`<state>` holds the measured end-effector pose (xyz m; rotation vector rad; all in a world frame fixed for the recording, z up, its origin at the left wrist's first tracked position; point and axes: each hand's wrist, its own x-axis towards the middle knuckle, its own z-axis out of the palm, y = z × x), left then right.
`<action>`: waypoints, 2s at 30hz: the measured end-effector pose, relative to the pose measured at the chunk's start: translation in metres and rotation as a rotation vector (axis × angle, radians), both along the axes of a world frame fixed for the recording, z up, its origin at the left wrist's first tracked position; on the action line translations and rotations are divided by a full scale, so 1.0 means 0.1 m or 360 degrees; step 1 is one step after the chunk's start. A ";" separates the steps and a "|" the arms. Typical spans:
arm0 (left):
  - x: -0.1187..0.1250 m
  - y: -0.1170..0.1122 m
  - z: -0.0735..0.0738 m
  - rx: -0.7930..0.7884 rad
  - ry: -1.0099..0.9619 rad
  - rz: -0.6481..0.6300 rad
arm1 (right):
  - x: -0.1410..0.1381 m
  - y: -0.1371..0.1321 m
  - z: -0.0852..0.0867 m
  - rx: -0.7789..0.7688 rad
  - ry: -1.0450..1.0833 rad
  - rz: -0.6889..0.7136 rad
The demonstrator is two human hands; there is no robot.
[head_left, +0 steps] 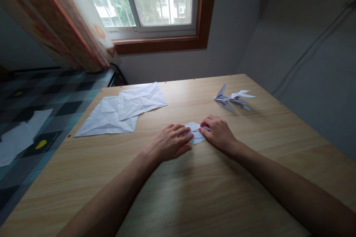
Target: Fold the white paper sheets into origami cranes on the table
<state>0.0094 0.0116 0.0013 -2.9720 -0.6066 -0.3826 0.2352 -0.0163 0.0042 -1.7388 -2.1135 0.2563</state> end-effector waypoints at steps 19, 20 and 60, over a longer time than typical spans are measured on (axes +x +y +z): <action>0.04 -0.03 -0.06 0.0017 -0.0615 0.0151 | 0.05 0.01 0.10 -0.0153 0.0850 0.0154; 0.05 -0.03 -0.07 0.0029 -0.0683 0.0214 | 0.05 -0.01 0.09 -0.0069 0.0847 0.0209; 0.03 -0.04 -0.06 -0.0150 -0.0332 0.0370 | -0.12 -0.12 -0.16 0.0474 -0.0340 0.0456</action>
